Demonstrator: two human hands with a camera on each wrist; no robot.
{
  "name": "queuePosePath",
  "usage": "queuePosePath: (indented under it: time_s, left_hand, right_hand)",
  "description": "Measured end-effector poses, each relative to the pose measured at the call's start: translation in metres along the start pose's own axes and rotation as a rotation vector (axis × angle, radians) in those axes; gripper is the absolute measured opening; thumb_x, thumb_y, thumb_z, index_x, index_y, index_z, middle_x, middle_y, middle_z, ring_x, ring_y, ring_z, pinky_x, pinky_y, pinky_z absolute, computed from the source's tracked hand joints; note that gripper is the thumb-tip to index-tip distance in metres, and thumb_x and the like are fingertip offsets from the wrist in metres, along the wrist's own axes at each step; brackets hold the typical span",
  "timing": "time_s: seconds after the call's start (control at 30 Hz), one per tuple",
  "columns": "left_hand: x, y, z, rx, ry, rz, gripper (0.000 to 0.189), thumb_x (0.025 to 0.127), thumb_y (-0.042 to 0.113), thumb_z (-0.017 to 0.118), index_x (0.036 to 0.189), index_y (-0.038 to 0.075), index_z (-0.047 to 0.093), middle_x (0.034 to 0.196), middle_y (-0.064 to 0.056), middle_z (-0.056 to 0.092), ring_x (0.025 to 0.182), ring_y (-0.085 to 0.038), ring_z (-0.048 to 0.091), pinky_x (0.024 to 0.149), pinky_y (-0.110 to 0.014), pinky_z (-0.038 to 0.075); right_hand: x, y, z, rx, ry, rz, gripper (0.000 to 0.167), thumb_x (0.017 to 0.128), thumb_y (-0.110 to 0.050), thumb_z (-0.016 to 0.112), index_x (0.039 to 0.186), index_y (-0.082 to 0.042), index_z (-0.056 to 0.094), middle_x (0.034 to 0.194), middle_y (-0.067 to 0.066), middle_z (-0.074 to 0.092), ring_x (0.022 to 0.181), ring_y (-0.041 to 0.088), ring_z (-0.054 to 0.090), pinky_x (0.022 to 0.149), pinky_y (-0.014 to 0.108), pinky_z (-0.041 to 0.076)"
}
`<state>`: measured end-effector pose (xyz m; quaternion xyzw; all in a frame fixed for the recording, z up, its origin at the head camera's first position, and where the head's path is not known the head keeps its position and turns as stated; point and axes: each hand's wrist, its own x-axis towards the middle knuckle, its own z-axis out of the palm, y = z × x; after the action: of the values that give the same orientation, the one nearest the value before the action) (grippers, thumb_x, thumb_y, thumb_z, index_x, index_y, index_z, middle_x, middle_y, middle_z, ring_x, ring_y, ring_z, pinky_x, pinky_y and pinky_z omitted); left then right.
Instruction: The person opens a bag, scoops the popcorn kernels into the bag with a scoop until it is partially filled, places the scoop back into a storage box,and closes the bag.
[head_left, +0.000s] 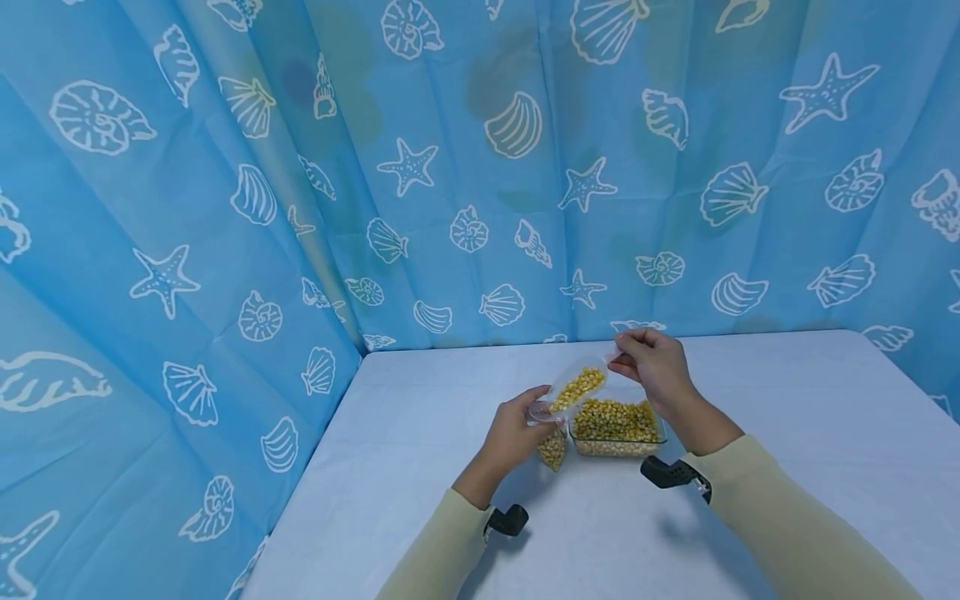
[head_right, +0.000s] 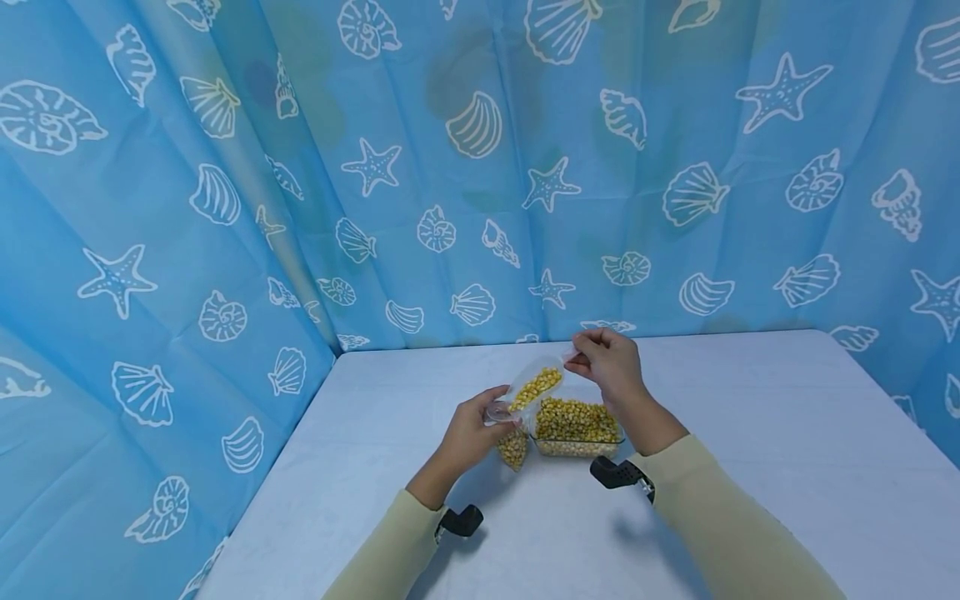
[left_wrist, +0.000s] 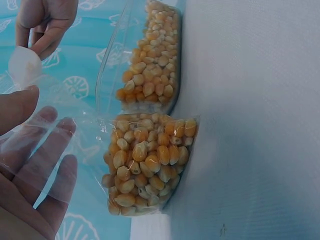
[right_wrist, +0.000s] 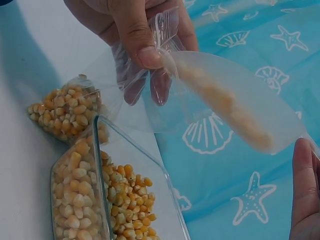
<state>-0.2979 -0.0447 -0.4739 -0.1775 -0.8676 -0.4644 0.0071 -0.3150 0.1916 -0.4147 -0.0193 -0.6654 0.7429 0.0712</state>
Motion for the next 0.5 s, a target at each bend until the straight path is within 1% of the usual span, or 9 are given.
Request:
queuePosePath:
  time_s: [0.13,0.27,0.37,0.5]
  left_hand:
    - [-0.0001,-0.0006,-0.0002,0.005,0.003,0.007,0.058,0.088,0.029,0.074,0.141,0.018,0.053,0.119,0.005,0.066,0.11,-0.008,0.057,0.094,-0.042,0.046]
    - [-0.0001,-0.001,-0.0002,0.011,0.005,0.011,0.057,0.088,0.026,0.074,0.14,0.02,0.053,0.122,0.002,0.065,0.107,-0.007,0.058,0.088,-0.036,0.049]
    - [0.0001,-0.0002,-0.0006,0.019,0.009,0.012,0.057,0.087,0.024,0.074,0.14,0.02,0.053,0.121,0.003,0.065,0.102,-0.006,0.059,0.083,-0.033,0.05]
    - [0.0001,0.0019,-0.0014,0.031,0.014,0.028,0.056,0.087,0.022,0.075,0.139,0.018,0.054,0.117,0.002,0.067,0.097,-0.005,0.059,0.077,-0.029,0.049]
  right_hand:
    - [-0.0003,-0.0026,0.0016,0.007,-0.008,-0.012,0.035,0.098,-0.026,0.06,0.117,0.003,0.055,0.104,0.02,0.052,0.079,0.015,0.065,0.077,0.029,0.055]
    - [-0.0007,-0.0043,0.002,0.001,-0.009,-0.005,0.038,0.099,-0.025,0.059,0.12,0.005,0.053,0.103,0.019,0.053,0.079,0.015,0.065,0.077,0.029,0.055]
    - [-0.0006,-0.0045,0.0022,-0.008,-0.003,0.003,0.038,0.099,-0.025,0.058,0.121,0.006,0.052,0.103,0.018,0.054,0.079,0.015,0.066,0.077,0.029,0.055]
    - [-0.0006,-0.0044,0.0024,-0.011,0.003,0.003,0.037,0.099,-0.025,0.059,0.12,0.005,0.053,0.105,0.02,0.053,0.078,0.014,0.066,0.077,0.03,0.055]
